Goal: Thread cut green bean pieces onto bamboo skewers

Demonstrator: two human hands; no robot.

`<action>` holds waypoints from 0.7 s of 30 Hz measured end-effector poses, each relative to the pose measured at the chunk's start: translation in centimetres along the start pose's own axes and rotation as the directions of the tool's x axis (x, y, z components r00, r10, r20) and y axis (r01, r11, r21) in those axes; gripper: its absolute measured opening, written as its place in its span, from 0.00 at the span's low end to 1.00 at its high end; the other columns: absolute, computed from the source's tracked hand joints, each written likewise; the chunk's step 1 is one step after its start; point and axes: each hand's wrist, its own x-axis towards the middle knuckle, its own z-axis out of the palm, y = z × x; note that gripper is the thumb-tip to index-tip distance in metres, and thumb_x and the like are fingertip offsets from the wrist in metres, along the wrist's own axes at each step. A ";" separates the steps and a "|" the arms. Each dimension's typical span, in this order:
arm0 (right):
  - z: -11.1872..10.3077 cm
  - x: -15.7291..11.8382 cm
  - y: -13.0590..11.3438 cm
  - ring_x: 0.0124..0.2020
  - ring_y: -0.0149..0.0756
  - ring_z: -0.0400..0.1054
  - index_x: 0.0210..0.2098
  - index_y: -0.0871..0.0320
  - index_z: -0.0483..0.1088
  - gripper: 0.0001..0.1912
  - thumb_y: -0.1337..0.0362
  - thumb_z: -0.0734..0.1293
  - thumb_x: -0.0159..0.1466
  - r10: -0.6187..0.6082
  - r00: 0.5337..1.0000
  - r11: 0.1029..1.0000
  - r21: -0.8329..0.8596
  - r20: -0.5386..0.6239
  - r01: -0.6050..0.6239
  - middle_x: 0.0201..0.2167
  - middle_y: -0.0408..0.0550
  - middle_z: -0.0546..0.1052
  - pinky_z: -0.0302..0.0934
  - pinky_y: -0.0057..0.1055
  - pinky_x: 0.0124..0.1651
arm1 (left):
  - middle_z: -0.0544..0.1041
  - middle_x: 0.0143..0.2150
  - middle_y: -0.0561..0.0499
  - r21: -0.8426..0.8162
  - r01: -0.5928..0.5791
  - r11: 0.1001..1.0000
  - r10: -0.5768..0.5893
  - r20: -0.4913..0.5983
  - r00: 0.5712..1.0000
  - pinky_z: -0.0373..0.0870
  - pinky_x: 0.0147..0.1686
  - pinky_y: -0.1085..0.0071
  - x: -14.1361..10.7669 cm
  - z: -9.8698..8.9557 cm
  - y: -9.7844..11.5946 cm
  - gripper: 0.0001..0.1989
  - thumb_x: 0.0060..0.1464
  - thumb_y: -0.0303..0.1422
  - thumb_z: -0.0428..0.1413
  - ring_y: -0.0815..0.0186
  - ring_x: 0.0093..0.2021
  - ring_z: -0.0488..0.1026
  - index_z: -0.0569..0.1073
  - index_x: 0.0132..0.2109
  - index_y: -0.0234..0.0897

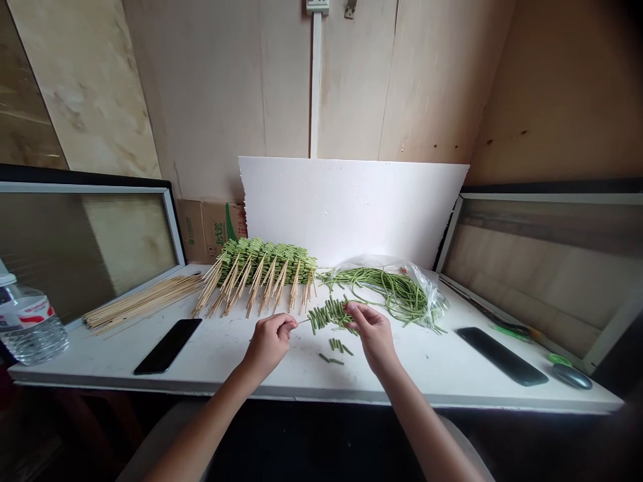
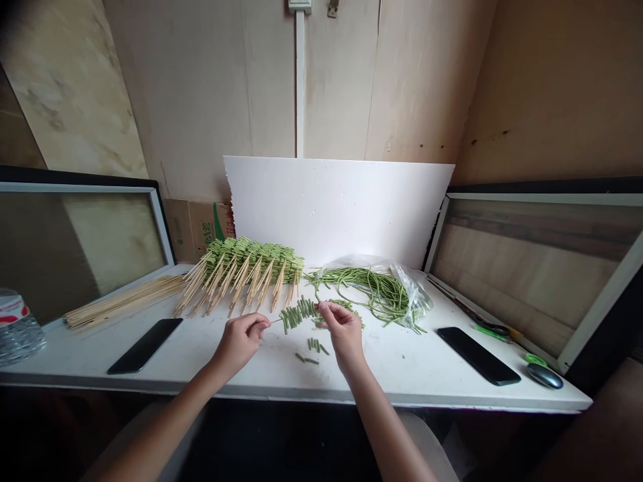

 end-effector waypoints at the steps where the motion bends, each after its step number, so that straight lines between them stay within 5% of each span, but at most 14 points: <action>1: 0.2 -0.1 0.0 0.45 0.47 0.75 0.36 0.53 0.83 0.16 0.49 0.78 0.56 -0.008 1.000 1.000 -0.002 -0.014 0.008 0.40 0.51 0.83 0.73 0.36 0.39 | 0.77 0.24 0.51 0.003 -0.003 1.000 0.003 -0.008 1.000 0.69 0.28 0.74 0.0 0.0 0.1 0.11 0.60 0.26 0.51 0.66 0.25 0.73 0.78 0.33 0.37; 8: 1.3 -1.2 0.1 0.32 0.40 0.75 0.39 0.54 0.82 0.18 0.49 0.77 0.57 -0.061 0.995 0.997 -0.046 -0.074 0.057 0.38 0.50 0.82 0.73 0.38 0.38 | 0.75 0.23 0.52 -0.007 0.008 1.000 -0.008 -0.015 1.000 0.68 0.28 0.74 0.0 0.1 0.2 0.11 0.60 0.27 0.51 0.67 0.24 0.71 0.77 0.33 0.36; 15: 1.2 -1.0 0.6 0.33 0.41 0.76 0.40 0.55 0.82 0.20 0.47 0.76 0.58 -0.064 0.996 0.992 -0.111 -0.063 0.057 0.38 0.51 0.83 0.74 0.38 0.37 | 0.75 0.24 0.52 -0.008 0.018 1.000 -0.018 0.005 1.000 0.67 0.29 0.74 -0.2 0.2 -0.2 0.11 0.61 0.27 0.51 0.67 0.25 0.71 0.77 0.33 0.36; 18: 0.0 -0.1 0.1 0.36 0.44 0.77 0.43 0.55 0.82 0.21 0.46 0.74 0.60 -0.070 0.997 0.976 -0.206 0.024 0.074 0.42 0.53 0.83 0.74 0.38 0.35 | 0.74 0.24 0.52 0.014 0.023 1.000 -0.023 -0.004 1.000 0.67 0.30 0.74 0.0 0.0 -0.2 0.11 0.62 0.28 0.51 0.67 0.25 0.71 0.77 0.34 0.36; 21: -1.8 0.8 -0.6 0.40 0.47 0.77 0.43 0.54 0.82 0.19 0.47 0.68 0.65 -0.056 0.969 0.883 -0.440 0.239 0.160 0.43 0.53 0.83 0.72 0.37 0.34 | 0.74 0.24 0.52 0.056 0.048 0.997 -0.047 -0.023 0.999 0.65 0.31 0.73 0.3 -0.3 -0.4 0.12 0.63 0.30 0.51 0.67 0.25 0.70 0.77 0.34 0.36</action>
